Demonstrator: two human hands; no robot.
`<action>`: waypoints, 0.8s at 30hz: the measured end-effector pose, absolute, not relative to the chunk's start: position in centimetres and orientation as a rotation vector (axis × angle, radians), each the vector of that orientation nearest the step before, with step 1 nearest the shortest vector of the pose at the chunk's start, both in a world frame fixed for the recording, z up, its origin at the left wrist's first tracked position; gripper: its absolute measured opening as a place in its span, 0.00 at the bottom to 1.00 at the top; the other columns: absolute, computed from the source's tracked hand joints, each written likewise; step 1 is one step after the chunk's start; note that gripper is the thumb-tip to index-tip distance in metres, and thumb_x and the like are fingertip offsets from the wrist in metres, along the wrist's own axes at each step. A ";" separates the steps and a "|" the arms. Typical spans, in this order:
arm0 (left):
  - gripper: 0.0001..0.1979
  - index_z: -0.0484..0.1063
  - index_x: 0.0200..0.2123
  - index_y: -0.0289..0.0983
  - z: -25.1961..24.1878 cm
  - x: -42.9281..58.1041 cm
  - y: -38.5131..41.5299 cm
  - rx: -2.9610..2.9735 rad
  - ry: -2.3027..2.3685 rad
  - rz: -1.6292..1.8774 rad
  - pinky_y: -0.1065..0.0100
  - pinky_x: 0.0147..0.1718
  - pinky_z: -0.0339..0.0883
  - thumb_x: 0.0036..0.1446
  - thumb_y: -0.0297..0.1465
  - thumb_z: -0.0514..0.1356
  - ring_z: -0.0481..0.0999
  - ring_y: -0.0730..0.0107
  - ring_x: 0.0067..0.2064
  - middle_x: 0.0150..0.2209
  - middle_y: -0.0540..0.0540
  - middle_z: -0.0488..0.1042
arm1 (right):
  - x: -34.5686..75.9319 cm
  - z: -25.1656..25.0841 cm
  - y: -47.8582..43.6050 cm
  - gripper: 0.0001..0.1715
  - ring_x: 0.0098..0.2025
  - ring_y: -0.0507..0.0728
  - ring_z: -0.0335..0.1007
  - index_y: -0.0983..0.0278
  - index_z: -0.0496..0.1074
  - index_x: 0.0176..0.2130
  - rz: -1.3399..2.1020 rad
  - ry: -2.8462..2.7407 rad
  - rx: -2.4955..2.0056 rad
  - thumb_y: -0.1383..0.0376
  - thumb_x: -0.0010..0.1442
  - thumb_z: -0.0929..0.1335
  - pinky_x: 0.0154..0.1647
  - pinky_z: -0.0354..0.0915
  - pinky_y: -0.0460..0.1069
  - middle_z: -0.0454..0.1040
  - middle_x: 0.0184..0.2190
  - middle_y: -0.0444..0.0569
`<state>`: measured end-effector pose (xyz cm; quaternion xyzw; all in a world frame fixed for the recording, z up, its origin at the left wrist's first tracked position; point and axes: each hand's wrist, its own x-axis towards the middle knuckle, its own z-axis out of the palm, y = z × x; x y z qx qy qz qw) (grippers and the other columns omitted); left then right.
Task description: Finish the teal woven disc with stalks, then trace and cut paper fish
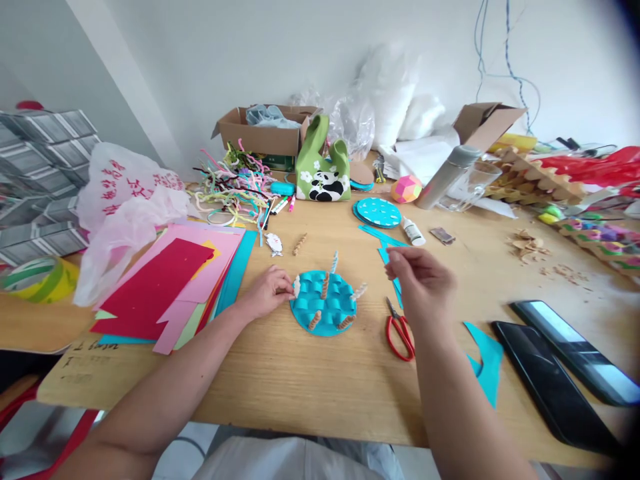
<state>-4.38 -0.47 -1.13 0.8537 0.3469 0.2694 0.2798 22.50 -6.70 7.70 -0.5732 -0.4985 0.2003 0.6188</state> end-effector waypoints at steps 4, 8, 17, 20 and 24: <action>0.03 0.77 0.26 0.39 -1.2 -4.4 -0.4 2.285 0.927 0.742 0.62 0.42 0.63 0.51 0.29 0.65 0.69 0.65 0.40 0.31 0.47 0.74 | 20.0 10.9 -5.7 0.07 0.35 0.54 0.70 0.61 0.76 0.33 0.444 -1.780 -1.248 0.62 0.59 0.68 0.38 0.64 0.50 0.76 0.31 0.47; 0.03 0.77 0.26 0.40 -1.4 -4.5 -0.2 2.278 0.913 0.749 0.62 0.42 0.64 0.51 0.29 0.65 0.68 0.65 0.40 0.31 0.47 0.74 | 17.2 12.7 -3.4 0.07 0.41 0.56 0.68 0.64 0.77 0.35 0.413 -2.356 -1.120 0.68 0.59 0.67 0.44 0.62 0.51 0.77 0.34 0.50; 0.03 0.77 0.26 0.40 -1.2 -4.5 -0.2 2.284 0.923 0.716 0.62 0.41 0.64 0.49 0.27 0.65 0.68 0.64 0.41 0.32 0.48 0.74 | 12.7 12.6 -0.1 0.11 0.48 0.62 0.67 0.64 0.79 0.39 0.387 -3.039 -1.239 0.61 0.56 0.70 0.47 0.57 0.52 0.77 0.40 0.54; 0.04 0.76 0.24 0.39 -1.2 -4.4 -0.2 2.247 0.942 0.735 0.64 0.40 0.63 0.48 0.26 0.66 0.68 0.64 0.40 0.30 0.48 0.73 | 11.8 12.9 -0.2 0.10 0.47 0.61 0.70 0.65 0.79 0.38 0.331 -3.148 -1.264 0.64 0.57 0.68 0.45 0.57 0.51 0.77 0.40 0.55; 0.03 0.77 0.25 0.39 -1.5 -4.4 -0.1 2.244 0.932 0.753 0.63 0.42 0.64 0.48 0.27 0.66 0.69 0.64 0.41 0.32 0.47 0.74 | 11.3 13.1 -0.3 0.11 0.47 0.62 0.70 0.67 0.78 0.38 0.255 -3.213 -1.239 0.66 0.58 0.67 0.46 0.57 0.52 0.78 0.40 0.57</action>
